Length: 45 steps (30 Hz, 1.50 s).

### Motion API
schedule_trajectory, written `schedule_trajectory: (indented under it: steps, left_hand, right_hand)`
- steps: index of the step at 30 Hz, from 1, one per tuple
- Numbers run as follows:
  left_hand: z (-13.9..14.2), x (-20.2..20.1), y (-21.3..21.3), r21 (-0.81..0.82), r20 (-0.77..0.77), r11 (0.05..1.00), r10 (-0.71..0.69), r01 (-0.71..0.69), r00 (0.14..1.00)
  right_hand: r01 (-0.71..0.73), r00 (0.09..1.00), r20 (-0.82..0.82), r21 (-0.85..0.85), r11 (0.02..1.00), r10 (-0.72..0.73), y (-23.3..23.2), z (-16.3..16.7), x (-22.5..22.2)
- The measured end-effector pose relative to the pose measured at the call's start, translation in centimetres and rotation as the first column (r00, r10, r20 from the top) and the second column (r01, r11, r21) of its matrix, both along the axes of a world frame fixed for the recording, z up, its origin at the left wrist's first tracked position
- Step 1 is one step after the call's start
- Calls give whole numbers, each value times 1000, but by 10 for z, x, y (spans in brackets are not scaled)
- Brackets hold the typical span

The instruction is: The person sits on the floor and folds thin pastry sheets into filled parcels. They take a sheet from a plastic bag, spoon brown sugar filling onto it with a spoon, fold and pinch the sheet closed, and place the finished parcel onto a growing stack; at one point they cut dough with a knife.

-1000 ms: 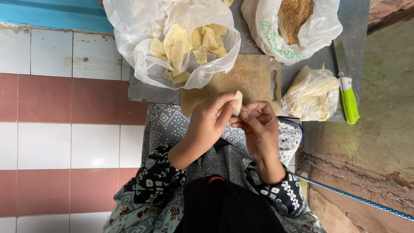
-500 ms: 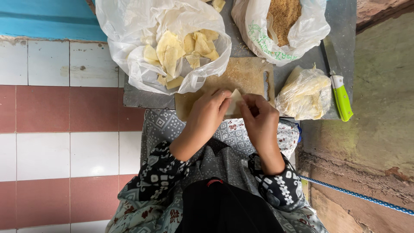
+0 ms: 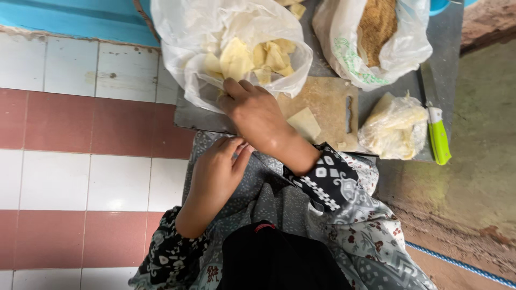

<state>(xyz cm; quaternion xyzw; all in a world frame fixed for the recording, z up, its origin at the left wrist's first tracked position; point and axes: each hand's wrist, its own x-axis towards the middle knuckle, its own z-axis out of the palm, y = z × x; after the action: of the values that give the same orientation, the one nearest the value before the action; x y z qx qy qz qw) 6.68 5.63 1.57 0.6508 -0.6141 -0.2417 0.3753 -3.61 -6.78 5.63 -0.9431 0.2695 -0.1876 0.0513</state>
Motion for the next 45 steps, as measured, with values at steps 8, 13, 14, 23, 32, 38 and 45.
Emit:
schedule_trajectory:
  steps: [8, 13, 14, 23, 32, 38, 45]
  left_hand:
    - [9, 40, 6, -49, -44, 975, 215, -217, 976]
    - [10, 20, -12, -194, -382, 971, 55, -139, 922]
    - [8, 12, -17, -197, -432, 976, -3, -91, 902]
    - [-12, -62, -42, 66, -778, 956, -130, 287, 615]
    - [-10, -81, -42, -62, -654, 970, -217, 234, 725]
    - [-1, -10, -45, -317, -329, 934, 54, -164, 943]
    - [-9, 48, -74, -430, 187, 884, 285, -183, 940]
  right_hand:
    - [128, 991, 32, -41, 991, -126, 2, -2, 13]
    - [135, 833, 372, 581, 803, -409, 40, -3, -33]
    - [74, 786, 407, 685, 725, -465, 43, -6, -48]
    - [-177, 550, 415, 906, 385, -725, 60, -38, -153]
    - [103, 526, 361, 871, 480, -770, 70, -45, -158]
    - [262, 675, 445, 601, 755, -589, 64, -12, -134]
    - [133, 967, 210, 70, 989, -145, 7, 11, -65]
